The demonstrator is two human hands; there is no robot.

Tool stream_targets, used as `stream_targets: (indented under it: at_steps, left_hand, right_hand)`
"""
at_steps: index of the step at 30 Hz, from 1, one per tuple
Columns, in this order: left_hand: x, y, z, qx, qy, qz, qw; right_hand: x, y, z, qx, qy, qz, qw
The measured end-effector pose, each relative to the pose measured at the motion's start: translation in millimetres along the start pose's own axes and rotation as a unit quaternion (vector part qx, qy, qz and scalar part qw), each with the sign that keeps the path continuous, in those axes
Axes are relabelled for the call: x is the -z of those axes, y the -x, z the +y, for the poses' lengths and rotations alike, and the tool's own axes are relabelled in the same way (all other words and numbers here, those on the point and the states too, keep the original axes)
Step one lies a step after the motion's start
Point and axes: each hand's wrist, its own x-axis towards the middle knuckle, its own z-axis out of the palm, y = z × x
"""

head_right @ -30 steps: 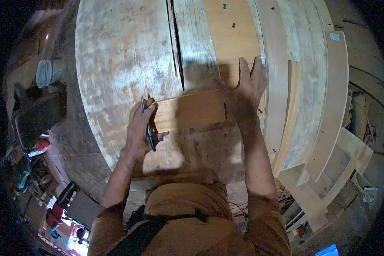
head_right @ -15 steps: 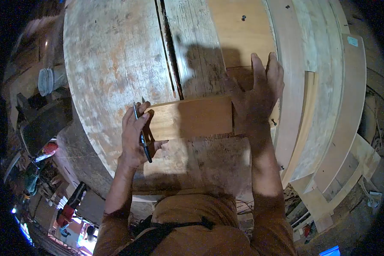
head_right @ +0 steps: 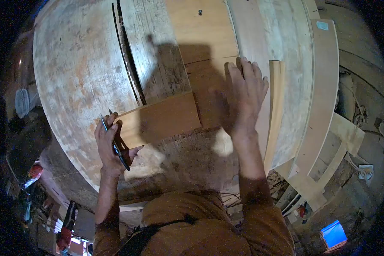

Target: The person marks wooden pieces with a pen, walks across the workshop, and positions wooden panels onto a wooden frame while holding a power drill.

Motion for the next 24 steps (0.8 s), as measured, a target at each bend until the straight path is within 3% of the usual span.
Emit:
stream_targets:
  at_steps: [5, 7, 10, 12, 14, 16, 18, 21, 24]
  left_hand:
    - [-2.1, -0.1, 4.3, -0.011, 0.001, 0.015, 1.000]
    - [-2.2, -0.4, 4.4, -0.010, -0.001, 0.020, 1.000]
    - [-5.6, 3.1, 2.0, -0.025, -0.023, 0.033, 0.999]
    - [-7.9, 5.3, -2.2, -0.028, -0.015, 0.038, 0.999]
    - [-8.9, 6.5, -0.6, -0.013, -0.014, 0.040, 0.999]
    - [-10.7, 8.1, 0.2, -0.012, 0.008, 0.051, 0.999]
    - [-10.9, 7.4, -2.2, -0.028, 0.023, 0.063, 0.997]
    - [-7.6, 6.9, -2.1, -0.028, 0.017, 0.052, 0.998]
    - [-4.9, 3.8, -1.4, -0.024, 0.016, 0.048, 0.998]
  right_hand:
    - [35.4, 21.0, -3.3, -0.049, -0.048, -0.165, 0.984]
    - [36.3, 34.1, 12.6, -0.029, -0.067, -0.170, 0.983]
    - [17.2, 64.1, 47.7, -0.024, -0.207, -0.063, 0.976]
    - [0.2, 75.4, 61.7, -0.075, -0.342, 0.008, 0.936]
    - [-9.9, 64.6, 66.0, -0.083, -0.393, 0.087, 0.912]
    - [-8.0, 36.5, 60.3, -0.096, -0.288, 0.096, 0.948]
    - [16.6, -3.8, 45.0, -0.138, -0.052, 0.034, 0.989]
    - [-3.2, -37.8, 65.2, -0.104, 0.033, 0.046, 0.993]
    - [-1.2, -51.3, 67.2, -0.096, 0.015, 0.018, 0.995]
